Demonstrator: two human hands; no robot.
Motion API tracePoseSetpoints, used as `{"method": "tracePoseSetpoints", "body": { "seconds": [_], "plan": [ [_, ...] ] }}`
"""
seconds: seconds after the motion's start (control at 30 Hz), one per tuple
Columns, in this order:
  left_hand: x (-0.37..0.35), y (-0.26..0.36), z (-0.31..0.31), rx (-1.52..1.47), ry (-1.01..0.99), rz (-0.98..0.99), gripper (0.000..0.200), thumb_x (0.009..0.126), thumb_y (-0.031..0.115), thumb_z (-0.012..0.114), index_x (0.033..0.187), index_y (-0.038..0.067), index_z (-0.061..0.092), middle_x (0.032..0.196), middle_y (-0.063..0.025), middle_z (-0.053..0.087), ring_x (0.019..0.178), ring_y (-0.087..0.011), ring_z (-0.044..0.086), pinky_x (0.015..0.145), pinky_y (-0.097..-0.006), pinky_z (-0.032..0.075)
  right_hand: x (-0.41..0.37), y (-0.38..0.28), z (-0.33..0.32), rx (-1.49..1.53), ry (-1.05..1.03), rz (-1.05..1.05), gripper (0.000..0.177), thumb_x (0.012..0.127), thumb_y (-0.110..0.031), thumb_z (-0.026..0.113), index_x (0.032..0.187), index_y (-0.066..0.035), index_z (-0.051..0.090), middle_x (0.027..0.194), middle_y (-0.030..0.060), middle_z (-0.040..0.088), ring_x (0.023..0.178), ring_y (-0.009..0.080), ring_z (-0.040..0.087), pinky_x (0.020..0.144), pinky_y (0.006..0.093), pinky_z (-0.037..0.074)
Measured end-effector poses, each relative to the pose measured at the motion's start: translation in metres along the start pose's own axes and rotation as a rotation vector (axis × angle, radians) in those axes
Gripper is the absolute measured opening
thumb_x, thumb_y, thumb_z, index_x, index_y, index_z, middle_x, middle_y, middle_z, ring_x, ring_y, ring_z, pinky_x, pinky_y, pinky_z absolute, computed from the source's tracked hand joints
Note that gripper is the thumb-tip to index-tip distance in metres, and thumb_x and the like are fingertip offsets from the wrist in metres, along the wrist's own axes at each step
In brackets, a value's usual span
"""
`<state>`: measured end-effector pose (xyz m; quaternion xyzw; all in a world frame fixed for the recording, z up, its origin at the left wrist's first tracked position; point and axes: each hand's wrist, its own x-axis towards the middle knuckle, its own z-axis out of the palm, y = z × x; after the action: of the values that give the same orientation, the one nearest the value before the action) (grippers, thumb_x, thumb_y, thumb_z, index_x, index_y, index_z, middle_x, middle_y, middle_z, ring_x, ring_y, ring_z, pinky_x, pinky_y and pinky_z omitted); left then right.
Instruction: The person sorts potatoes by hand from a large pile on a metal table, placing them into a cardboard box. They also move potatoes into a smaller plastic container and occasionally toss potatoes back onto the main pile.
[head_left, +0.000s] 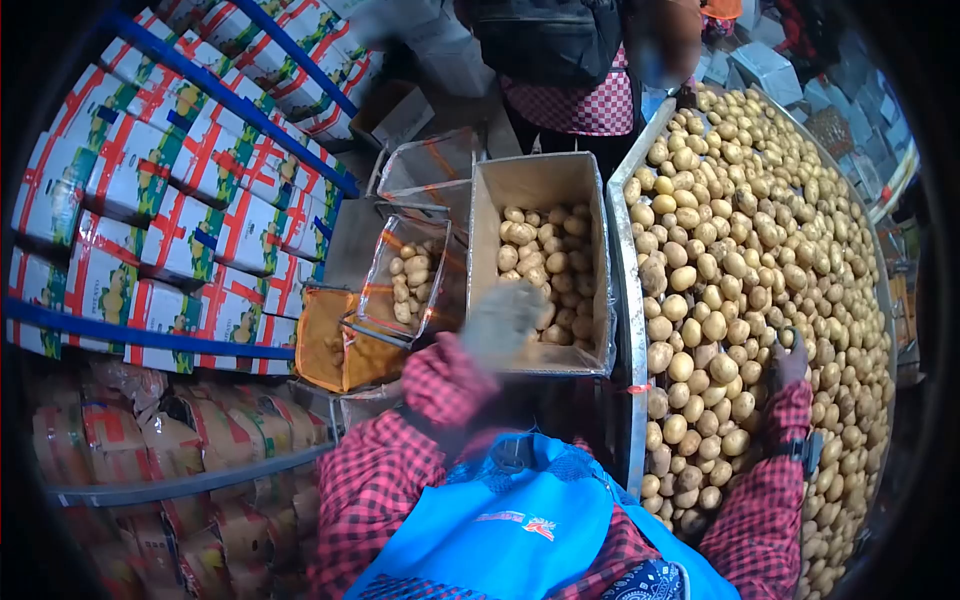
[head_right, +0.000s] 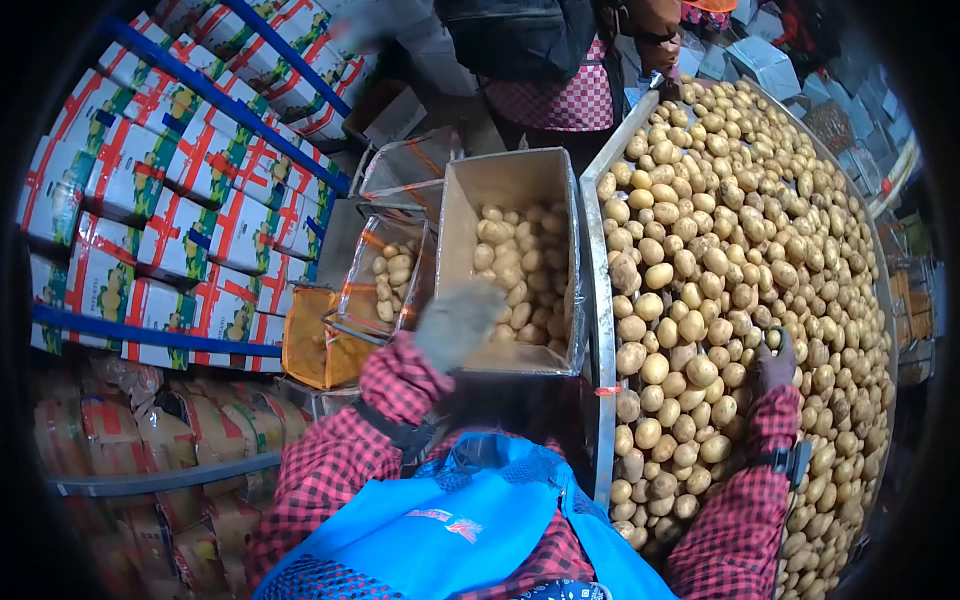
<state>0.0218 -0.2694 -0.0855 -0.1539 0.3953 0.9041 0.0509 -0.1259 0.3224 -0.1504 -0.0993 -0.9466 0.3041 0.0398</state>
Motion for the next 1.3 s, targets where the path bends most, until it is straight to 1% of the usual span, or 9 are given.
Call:
{"method": "tracePoseSetpoints", "body": {
  "seconds": [0.13,0.2,0.4,0.5,0.63,0.73,0.97,1.13,1.3],
  "plan": [
    [-0.001,-0.054,0.087,-0.539,-0.429,-0.504,0.052,0.099,0.041,0.039,0.137,0.005,0.042,0.13,-0.0198,0.053,0.12,-0.0372,0.051,0.106,-0.048,0.038,-0.097,-0.157,-0.043,0.653,-0.174,0.091,0.031,0.088,-0.008,0.065,0.118,-0.009,0.057,0.092,-0.0015,0.058,0.068,0.0042,0.05,0.052,0.019,0.043],
    [-0.003,-0.08,0.12,-0.591,-0.488,-0.691,0.052,0.099,0.044,0.039,0.14,0.011,0.039,0.134,-0.018,0.049,0.122,-0.0398,0.048,0.109,-0.0544,0.031,-0.133,-0.177,-0.022,0.535,-0.208,-0.314,0.04,0.083,-0.004,0.065,0.123,-0.006,0.055,0.105,0.0054,0.063,0.091,0.0163,0.061,0.078,0.0296,0.052],
    [-0.029,-0.077,0.174,0.444,-0.7,-0.083,0.065,0.076,-0.001,0.072,0.134,0.005,0.042,0.13,-0.0142,0.052,0.115,-0.0231,0.055,0.097,-0.0374,0.047,-0.191,-0.254,-0.019,0.233,-0.494,-0.611,0.056,0.079,-0.017,0.07,0.131,-0.01,0.05,0.117,0.0168,0.059,0.1,0.0354,0.061,0.086,0.0372,0.051],
    [-0.033,-0.083,0.158,0.39,-0.598,-0.033,0.064,0.079,0.0,0.069,0.136,0.004,0.041,0.135,-0.0163,0.049,0.117,-0.025,0.055,0.094,-0.0362,0.05,-0.198,-0.26,-0.039,0.572,-0.503,-0.389,0.06,0.082,-0.023,0.07,0.136,-0.009,0.047,0.122,0.0165,0.058,0.103,0.0263,0.062,0.083,0.0346,0.052],
    [-0.028,-0.085,0.156,-0.168,-0.361,-0.565,0.059,0.091,0.019,0.053,0.146,0.011,0.032,0.144,-0.0204,0.038,0.127,-0.0381,0.045,0.092,-0.0399,0.052,-0.191,-0.227,-0.041,0.488,-0.326,-0.218,0.058,0.084,-0.023,0.069,0.135,-0.007,0.048,0.116,0.0141,0.061,0.101,0.02,0.061,0.086,0.0309,0.05],
    [-0.023,-0.073,0.15,-0.693,-0.422,-0.752,0.059,0.092,-0.006,0.047,0.146,0.007,0.029,0.148,-0.0172,0.033,0.129,-0.0215,0.045,0.1,-0.032,0.047,-0.192,-0.21,-0.042,0.468,-0.357,-0.158,0.054,0.084,-0.024,0.069,0.132,-0.007,0.051,0.115,0.0144,0.061,0.099,0.0218,0.062,0.085,0.0335,0.05],
    [-0.01,-0.076,0.111,-0.504,-0.169,-0.677,0.049,0.094,0.007,0.051,0.141,0.014,0.04,0.124,-0.0156,0.052,0.076,-0.0172,0.055,0.048,-0.0194,0.047,-0.203,-0.187,-0.013,-0.062,-0.446,-0.463,0.052,0.081,-0.032,0.066,0.124,-0.004,0.055,0.117,0.0179,0.059,0.106,0.0349,0.056,0.092,0.045,0.044],
    [-0.008,-0.031,0.072,-0.418,0.159,-0.431,0.047,0.095,0.047,0.05,0.118,0.006,0.058,0.075,-0.0044,0.059,0.049,-0.0123,0.044,0.04,-0.0211,0.036,-0.203,-0.19,-0.009,-0.046,-0.399,-0.408,0.05,0.079,-0.032,0.066,0.12,-0.004,0.057,0.116,0.0152,0.06,0.105,0.033,0.055,0.092,0.0441,0.041],
    [-0.015,-0.005,-0.004,-0.383,0.15,-0.451,0.048,0.09,0.055,0.052,0.106,0.011,0.06,0.081,-0.0001,0.058,0.056,-0.0097,0.047,0.04,-0.0178,0.033,-0.204,-0.19,-0.007,-0.051,-0.379,-0.395,0.05,0.079,-0.031,0.067,0.12,-0.005,0.057,0.115,0.0142,0.06,0.105,0.0326,0.054,0.092,0.0441,0.041]
  ]
}}
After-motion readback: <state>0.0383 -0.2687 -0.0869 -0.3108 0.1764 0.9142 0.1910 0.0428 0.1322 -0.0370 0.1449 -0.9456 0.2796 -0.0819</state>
